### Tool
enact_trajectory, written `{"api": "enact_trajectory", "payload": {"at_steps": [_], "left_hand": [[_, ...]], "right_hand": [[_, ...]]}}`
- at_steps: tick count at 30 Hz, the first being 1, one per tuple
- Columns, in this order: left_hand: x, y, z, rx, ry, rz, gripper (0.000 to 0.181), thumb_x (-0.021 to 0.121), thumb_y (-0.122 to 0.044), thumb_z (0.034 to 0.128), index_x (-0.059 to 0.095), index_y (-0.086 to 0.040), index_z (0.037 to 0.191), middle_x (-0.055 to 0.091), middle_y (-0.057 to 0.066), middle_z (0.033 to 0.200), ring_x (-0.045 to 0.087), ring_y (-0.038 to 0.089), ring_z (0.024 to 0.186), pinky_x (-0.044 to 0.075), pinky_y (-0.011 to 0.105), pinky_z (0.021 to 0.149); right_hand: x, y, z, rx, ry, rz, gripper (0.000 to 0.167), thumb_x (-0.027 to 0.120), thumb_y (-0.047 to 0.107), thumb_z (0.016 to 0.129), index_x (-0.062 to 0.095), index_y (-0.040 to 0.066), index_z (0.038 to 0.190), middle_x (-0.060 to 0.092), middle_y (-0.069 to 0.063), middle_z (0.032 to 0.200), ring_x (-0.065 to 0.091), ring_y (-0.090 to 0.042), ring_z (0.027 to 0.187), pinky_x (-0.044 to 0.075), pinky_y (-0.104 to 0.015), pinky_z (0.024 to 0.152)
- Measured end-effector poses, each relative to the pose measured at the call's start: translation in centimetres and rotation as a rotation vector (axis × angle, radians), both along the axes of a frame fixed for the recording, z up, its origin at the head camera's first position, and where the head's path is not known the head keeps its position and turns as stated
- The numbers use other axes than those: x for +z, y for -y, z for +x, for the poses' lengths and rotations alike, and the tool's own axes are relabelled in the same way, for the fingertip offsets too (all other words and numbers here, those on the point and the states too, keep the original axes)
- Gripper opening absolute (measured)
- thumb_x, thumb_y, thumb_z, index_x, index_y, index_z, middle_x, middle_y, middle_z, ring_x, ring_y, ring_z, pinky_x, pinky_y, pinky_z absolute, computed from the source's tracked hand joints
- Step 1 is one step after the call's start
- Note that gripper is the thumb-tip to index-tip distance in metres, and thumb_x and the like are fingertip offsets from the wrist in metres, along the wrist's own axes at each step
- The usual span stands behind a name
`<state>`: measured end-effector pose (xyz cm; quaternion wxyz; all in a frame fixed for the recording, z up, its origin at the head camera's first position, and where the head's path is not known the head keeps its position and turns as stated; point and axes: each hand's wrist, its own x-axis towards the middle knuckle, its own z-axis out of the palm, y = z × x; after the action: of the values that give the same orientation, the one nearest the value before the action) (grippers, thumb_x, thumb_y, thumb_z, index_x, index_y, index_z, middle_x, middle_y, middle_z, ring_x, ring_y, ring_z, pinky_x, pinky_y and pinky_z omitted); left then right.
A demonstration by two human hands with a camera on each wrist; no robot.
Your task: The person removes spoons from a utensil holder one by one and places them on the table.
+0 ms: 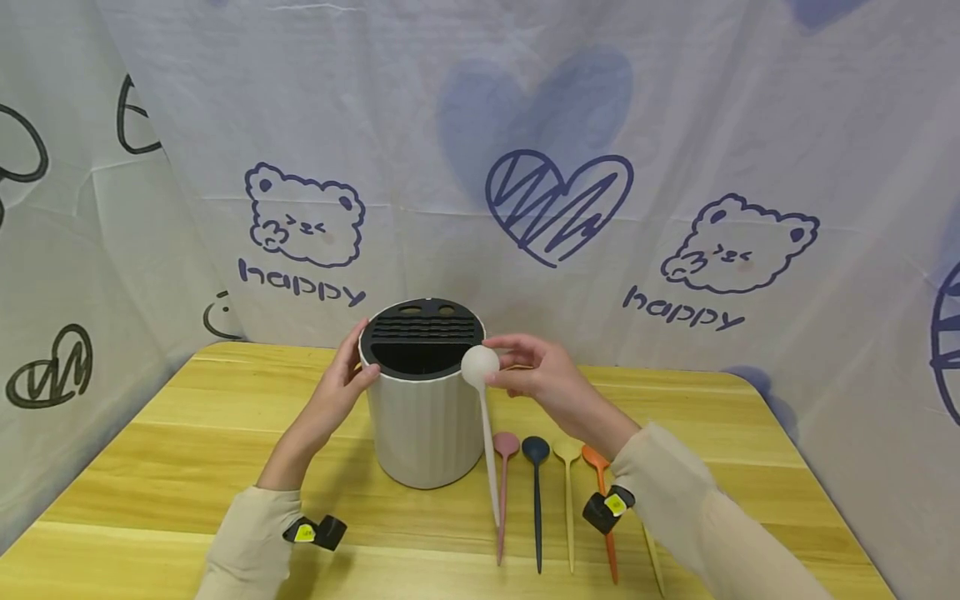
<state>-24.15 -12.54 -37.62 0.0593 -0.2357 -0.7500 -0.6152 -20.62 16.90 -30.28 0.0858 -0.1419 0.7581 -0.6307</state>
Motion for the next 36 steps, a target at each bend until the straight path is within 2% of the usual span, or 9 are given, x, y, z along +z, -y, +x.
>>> {"api": "enact_trajectory", "payload": {"at_steps": [13, 20, 29, 32, 36], "left_hand": [[-0.1, 0.0, -0.1, 0.010, 0.005, -0.002, 0.075, 0.053, -0.029, 0.0952, 0.012, -0.013, 0.156, 0.013, 0.010, 0.160, 0.018, 0.032, 0.144, 0.020, 0.052, 0.113], [0.0, 0.0, 0.1, 0.009, 0.003, -0.002, 0.076, 0.054, -0.030, 0.0948, 0.011, -0.013, 0.156, 0.013, 0.010, 0.160, 0.019, 0.032, 0.143, 0.020, 0.051, 0.113], [0.1, -0.1, 0.0, 0.008, 0.013, 0.000, 0.076, 0.054, -0.029, 0.0947, 0.011, -0.012, 0.156, 0.014, 0.011, 0.160, 0.020, 0.032, 0.143, 0.020, 0.051, 0.113], [0.1, 0.0, 0.0, 0.006, 0.013, 0.000, 0.076, 0.054, -0.031, 0.0948, 0.012, -0.013, 0.156, 0.014, 0.010, 0.160, 0.020, 0.032, 0.143, 0.020, 0.051, 0.113], [0.1, 0.0, 0.0, 0.004, 0.011, 0.001, 0.076, 0.053, -0.031, 0.0949, 0.012, -0.012, 0.156, 0.014, 0.010, 0.160, 0.020, 0.032, 0.143, 0.020, 0.051, 0.113]], "right_hand": [[-2.2, -2.5, 0.3, -0.053, 0.066, -0.028, 0.048, 0.069, 0.003, 0.086, 0.052, -0.005, 0.130, 0.063, -0.007, 0.102, 0.055, -0.022, 0.092, 0.049, -0.028, 0.076], [-3.4, -4.2, 0.2, -0.082, 0.064, 0.047, 0.051, 0.071, 0.009, 0.086, 0.053, -0.005, 0.132, 0.061, -0.007, 0.103, 0.056, -0.019, 0.093, 0.048, -0.030, 0.078], [-4.7, -6.9, 0.2, -0.043, 0.123, 0.021, 0.053, 0.069, 0.007, 0.087, 0.049, -0.006, 0.134, 0.062, -0.007, 0.101, 0.057, -0.019, 0.090, 0.050, -0.027, 0.075], [-5.0, -8.0, 0.1, -0.019, 0.145, 0.001, 0.048, 0.068, 0.005, 0.088, 0.051, -0.003, 0.132, 0.063, -0.006, 0.101, 0.057, -0.018, 0.089, 0.051, -0.027, 0.075], [-5.6, -9.5, 0.0, 0.005, 0.188, -0.039, 0.036, 0.066, 0.003, 0.089, 0.060, 0.008, 0.124, 0.065, -0.005, 0.101, 0.060, -0.016, 0.087, 0.053, -0.027, 0.075]]}}
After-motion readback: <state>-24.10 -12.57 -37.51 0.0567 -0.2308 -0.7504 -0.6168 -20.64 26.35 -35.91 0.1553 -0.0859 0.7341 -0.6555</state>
